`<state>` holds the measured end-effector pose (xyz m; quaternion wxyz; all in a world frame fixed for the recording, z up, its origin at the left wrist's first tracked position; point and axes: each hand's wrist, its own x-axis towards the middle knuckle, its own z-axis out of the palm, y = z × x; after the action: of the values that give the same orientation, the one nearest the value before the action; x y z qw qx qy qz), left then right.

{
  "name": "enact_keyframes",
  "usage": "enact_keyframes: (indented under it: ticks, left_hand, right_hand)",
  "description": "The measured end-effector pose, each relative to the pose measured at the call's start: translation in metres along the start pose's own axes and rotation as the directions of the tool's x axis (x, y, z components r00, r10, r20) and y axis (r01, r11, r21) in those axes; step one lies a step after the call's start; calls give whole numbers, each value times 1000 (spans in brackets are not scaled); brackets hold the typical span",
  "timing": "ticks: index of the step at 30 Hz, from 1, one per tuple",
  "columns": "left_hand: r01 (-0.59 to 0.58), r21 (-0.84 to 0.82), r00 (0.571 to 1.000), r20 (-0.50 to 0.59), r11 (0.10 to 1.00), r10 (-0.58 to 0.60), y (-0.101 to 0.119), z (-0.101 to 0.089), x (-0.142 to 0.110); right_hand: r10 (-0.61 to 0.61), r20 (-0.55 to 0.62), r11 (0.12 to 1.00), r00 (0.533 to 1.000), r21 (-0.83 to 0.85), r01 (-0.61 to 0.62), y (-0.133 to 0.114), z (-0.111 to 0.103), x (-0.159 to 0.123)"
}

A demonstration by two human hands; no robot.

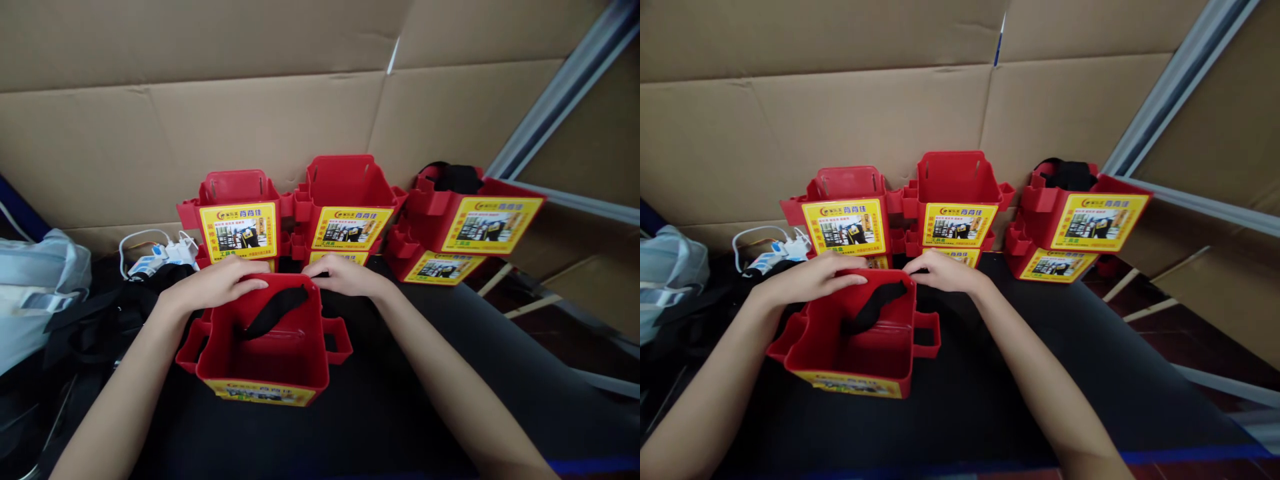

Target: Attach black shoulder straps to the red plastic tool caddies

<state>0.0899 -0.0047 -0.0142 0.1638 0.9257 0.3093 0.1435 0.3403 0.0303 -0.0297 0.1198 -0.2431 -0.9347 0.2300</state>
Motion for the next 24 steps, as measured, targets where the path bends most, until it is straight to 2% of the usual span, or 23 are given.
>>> enact_keyframes:
  ticks: [2, 4, 6, 7, 9, 10, 12, 14, 15, 17, 20, 22, 24]
  left_hand:
    - [8, -7, 1000, 20, 1000, -8, 2, -1, -1]
    - [3, -20, 998, 55, 1000, -2, 6, -1, -1]
    - [-11, -29, 997, 79, 1000, 13, 10, -1, -1]
    - [-16, -32, 996, 84, 999, 18, 11, -1, 0]
    - [-7, -36, 997, 78, 999, 9, 11, 0, 1]
    - [3, -38, 997, 73, 999, 0, 11, 0, 2]
    - [24, -41, 998, 67, 999, -21, 9, 0, 3]
    - [36, -42, 997, 68, 998, -33, 9, 0, 2]
    - [35, -43, 997, 73, 998, -32, 9, 0, 2]
    - [26, -41, 997, 78, 999, -23, 10, 0, 0]
    - [24, -12, 997, 78, 1000, -23, 8, -1, -1]
    - [42, 44, 996, 79, 998, -46, 8, -3, -1]
    - [72, 152, 996, 36, 986, -78, 11, -4, -3]
  right_hand:
    - [154, -103, 974, 983, -153, -169, 11, 2, 1]
    - [374, -204, 863, 905, -279, -420, 24, 2, -3]
    - [533, -228, 745, 815, -331, -579, 32, 1, -12]
    - [568, -206, 723, 797, -338, -603, 34, 0, -17]
    - [565, -129, 749, 815, -335, -572, 32, -2, -25]
    - [516, -73, 797, 853, -323, -510, 28, -2, -26]
    - [336, 45, 913, 941, -262, -313, 19, -1, -26]
    - [187, 90, 965, 978, -203, -165, 15, 0, -21]
    - [193, 77, 963, 978, -208, -174, 15, 0, -20]
    - [342, 5, 905, 940, -273, -327, 21, -3, -20]
    - [529, -101, 775, 842, -346, -528, 35, -12, -38]
    - [561, -133, 744, 817, -353, -567, 38, -11, -58]
    - [576, -151, 719, 803, -374, -586, 33, 3, -82]
